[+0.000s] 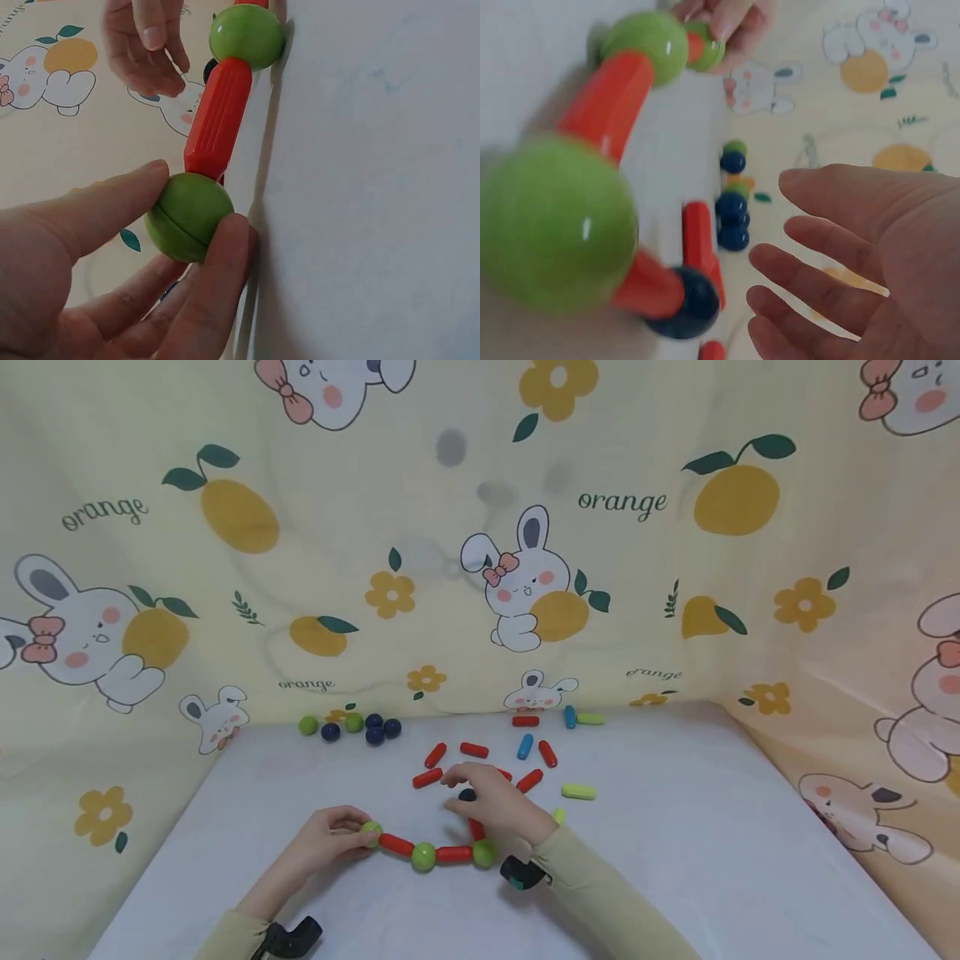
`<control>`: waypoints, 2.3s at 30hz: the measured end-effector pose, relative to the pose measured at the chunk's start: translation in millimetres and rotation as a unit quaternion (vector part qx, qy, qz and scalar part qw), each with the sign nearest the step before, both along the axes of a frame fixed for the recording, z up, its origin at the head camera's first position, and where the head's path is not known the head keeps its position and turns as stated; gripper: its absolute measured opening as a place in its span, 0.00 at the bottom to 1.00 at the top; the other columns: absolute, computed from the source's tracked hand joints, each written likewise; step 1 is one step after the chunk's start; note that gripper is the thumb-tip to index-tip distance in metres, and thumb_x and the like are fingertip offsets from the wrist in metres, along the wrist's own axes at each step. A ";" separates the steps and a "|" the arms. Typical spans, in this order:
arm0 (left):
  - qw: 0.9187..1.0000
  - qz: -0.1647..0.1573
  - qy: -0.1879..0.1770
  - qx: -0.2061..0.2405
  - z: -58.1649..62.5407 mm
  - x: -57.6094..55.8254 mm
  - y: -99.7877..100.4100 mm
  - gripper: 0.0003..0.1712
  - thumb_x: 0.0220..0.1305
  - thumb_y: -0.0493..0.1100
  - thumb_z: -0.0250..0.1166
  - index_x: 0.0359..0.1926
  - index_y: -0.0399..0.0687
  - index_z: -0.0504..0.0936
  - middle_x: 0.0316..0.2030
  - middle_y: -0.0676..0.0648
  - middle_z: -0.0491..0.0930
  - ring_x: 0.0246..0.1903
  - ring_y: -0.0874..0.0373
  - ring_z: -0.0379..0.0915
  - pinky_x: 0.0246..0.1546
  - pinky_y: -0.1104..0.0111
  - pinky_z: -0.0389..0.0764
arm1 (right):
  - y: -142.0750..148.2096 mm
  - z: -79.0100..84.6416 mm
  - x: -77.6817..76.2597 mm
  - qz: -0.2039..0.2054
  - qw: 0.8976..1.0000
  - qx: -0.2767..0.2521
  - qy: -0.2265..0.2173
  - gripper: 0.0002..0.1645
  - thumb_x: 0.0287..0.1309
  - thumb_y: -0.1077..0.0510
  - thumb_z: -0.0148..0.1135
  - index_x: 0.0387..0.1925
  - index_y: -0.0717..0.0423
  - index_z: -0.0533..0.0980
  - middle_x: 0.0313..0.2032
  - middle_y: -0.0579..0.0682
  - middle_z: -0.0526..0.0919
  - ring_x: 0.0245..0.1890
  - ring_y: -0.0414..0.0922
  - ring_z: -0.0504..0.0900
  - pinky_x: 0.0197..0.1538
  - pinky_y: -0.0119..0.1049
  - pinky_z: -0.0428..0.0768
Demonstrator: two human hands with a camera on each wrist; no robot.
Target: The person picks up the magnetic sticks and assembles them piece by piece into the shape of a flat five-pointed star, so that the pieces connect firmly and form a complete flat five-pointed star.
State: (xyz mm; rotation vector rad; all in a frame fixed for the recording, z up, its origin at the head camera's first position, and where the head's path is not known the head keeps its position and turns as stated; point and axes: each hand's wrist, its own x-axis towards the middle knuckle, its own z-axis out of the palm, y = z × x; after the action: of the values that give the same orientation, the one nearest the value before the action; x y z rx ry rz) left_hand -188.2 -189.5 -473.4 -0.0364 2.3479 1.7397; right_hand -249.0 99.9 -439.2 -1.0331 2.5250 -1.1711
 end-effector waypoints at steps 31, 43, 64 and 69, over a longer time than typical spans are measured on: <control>0.999 0.046 0.007 -0.028 -7.3 -40.7 23.9 0.22 0.56 0.43 0.71 0.47 0.37 0.74 0.41 0.41 0.78 0.34 0.54 0.77 0.35 0.65 0.82 | 40.2 -23.3 31.0 -0.030 0.997 0.061 -0.038 0.18 0.58 0.57 0.67 0.51 0.50 0.78 0.42 0.38 0.76 0.44 0.40 0.74 0.49 0.37 0.77; 0.996 0.002 0.035 -0.079 -5.5 -28.9 46.8 0.38 0.47 0.44 0.77 0.57 0.40 0.71 0.53 0.40 0.70 0.28 0.56 0.75 0.31 0.67 0.80 | 46.3 -23.5 49.2 -0.016 0.996 0.047 -0.070 0.20 0.57 0.53 0.68 0.52 0.48 0.77 0.42 0.37 0.77 0.42 0.39 0.74 0.47 0.35 0.76; 0.998 -0.042 0.037 -0.044 -8.5 -27.0 49.1 0.40 0.48 0.40 0.76 0.62 0.40 0.70 0.56 0.39 0.70 0.28 0.56 0.79 0.33 0.67 0.82 | 129.8 -9.3 20.4 -0.001 0.998 0.057 -0.034 0.21 0.56 0.73 0.58 0.48 0.53 0.77 0.47 0.46 0.80 0.50 0.51 0.74 0.57 0.54 0.72; 0.997 -0.069 0.032 -0.024 -8.7 -28.5 45.7 0.39 0.50 0.41 0.75 0.63 0.42 0.70 0.58 0.39 0.69 0.30 0.55 0.79 0.35 0.66 0.82 | 133.3 -20.2 16.1 0.002 0.997 0.072 -0.027 0.21 0.55 0.73 0.60 0.43 0.46 0.79 0.43 0.40 0.80 0.44 0.46 0.74 0.51 0.42 0.76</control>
State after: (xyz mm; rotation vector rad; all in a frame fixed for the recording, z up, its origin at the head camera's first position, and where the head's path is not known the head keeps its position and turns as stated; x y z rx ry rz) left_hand -216.8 -143.7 -482.2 0.1718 2.3761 1.6425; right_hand -232.9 233.2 -459.4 -0.9581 2.5221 -0.9851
